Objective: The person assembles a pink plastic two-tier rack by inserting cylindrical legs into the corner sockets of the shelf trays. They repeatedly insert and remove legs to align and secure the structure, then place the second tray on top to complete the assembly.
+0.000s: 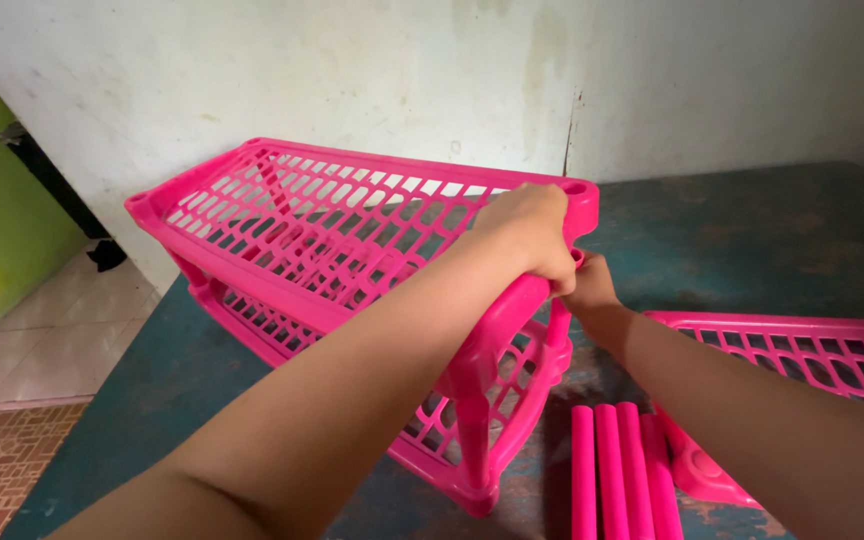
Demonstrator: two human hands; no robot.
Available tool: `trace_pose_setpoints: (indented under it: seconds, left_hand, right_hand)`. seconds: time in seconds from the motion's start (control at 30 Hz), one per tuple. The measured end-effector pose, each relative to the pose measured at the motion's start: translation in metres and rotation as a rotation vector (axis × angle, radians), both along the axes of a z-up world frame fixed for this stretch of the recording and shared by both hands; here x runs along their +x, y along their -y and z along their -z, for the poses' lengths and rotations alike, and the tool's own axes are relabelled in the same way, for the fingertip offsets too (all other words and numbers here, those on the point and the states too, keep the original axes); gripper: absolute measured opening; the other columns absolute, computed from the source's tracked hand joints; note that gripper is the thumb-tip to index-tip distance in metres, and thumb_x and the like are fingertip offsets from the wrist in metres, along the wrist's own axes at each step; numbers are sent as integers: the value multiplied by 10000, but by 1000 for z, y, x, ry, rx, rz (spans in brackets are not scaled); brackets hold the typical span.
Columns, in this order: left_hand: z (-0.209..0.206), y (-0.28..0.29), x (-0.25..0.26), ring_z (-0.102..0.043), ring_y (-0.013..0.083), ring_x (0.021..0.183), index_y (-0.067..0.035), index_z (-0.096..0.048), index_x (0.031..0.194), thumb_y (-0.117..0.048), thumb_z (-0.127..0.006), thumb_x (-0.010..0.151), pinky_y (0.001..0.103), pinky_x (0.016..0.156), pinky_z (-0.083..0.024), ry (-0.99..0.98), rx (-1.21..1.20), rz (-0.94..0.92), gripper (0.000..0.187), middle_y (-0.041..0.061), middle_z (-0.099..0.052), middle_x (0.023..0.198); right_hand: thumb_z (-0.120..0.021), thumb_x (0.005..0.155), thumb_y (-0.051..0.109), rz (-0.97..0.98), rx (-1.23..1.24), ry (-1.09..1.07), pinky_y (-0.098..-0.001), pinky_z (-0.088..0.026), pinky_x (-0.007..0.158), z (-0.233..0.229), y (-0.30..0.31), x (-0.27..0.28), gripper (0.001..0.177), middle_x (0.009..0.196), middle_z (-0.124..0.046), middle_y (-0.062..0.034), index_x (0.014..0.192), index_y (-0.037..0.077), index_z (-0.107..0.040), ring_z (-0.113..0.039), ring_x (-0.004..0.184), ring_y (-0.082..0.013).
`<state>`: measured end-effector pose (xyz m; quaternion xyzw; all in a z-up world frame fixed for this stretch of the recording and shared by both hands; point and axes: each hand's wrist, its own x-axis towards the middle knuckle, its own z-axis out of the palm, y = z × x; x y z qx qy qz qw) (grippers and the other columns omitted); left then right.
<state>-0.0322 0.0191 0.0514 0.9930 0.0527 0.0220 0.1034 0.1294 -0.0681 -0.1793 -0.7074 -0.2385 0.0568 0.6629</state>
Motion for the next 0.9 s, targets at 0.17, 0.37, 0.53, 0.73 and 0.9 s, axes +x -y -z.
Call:
trace_pose_setpoints:
  seconds: [0.17, 0.37, 0.53, 0.73, 0.9]
  left_hand:
    - [6, 5, -1, -746, 318, 1016, -53, -756, 1023, -217, -912, 494, 447, 817, -616, -45, -7, -4, 576, 138, -758, 1083]
    - [16, 8, 1, -724, 323, 1079, -68, -750, 1067, -213, -929, 499, 497, 857, -598, -55, -8, -5, 613, 134, -739, 1154]
    - [23, 11, 2, -705, 337, 1122, -65, -741, 1101, -203, -941, 514, 542, 881, -585, -69, 0, -19, 635, 126, -710, 1219]
    - [26, 14, 3, -674, 346, 1189, -62, -716, 1187, -213, -950, 534, 589, 926, -554, -95, 10, -29, 711, 109, -680, 1297]
    - [28, 14, 1, -625, 381, 1241, -52, -688, 1233, -212, -952, 548, 616, 925, -543, -75, 14, -17, 751, 130, -670, 1313]
  right_hand:
    - [-833, 745, 74, -99, 30, 3, -311, -555, 671, -1, 5, 2, 253, 904, -766, -47, 971, 20, -734, -708, 820, -127]
    - [-751, 815, 66, -24, -61, -102, -353, -578, 697, -16, 15, 2, 229, 942, -768, -97, 1030, -7, -720, -722, 823, -172]
    - [-707, 874, 60, 15, -70, -90, -333, -563, 760, -26, 26, -11, 239, 999, -761, -92, 1098, -23, -720, -696, 890, -160]
    - [-678, 879, 32, 51, -41, -93, -318, -547, 813, -26, 31, -16, 280, 1057, -752, -90, 1153, -19, -701, -690, 941, -158]
    - [-662, 888, 27, 86, -93, -11, -311, -531, 827, -18, 36, -13, 301, 1079, -748, -88, 1184, -7, -706, -668, 968, -152]
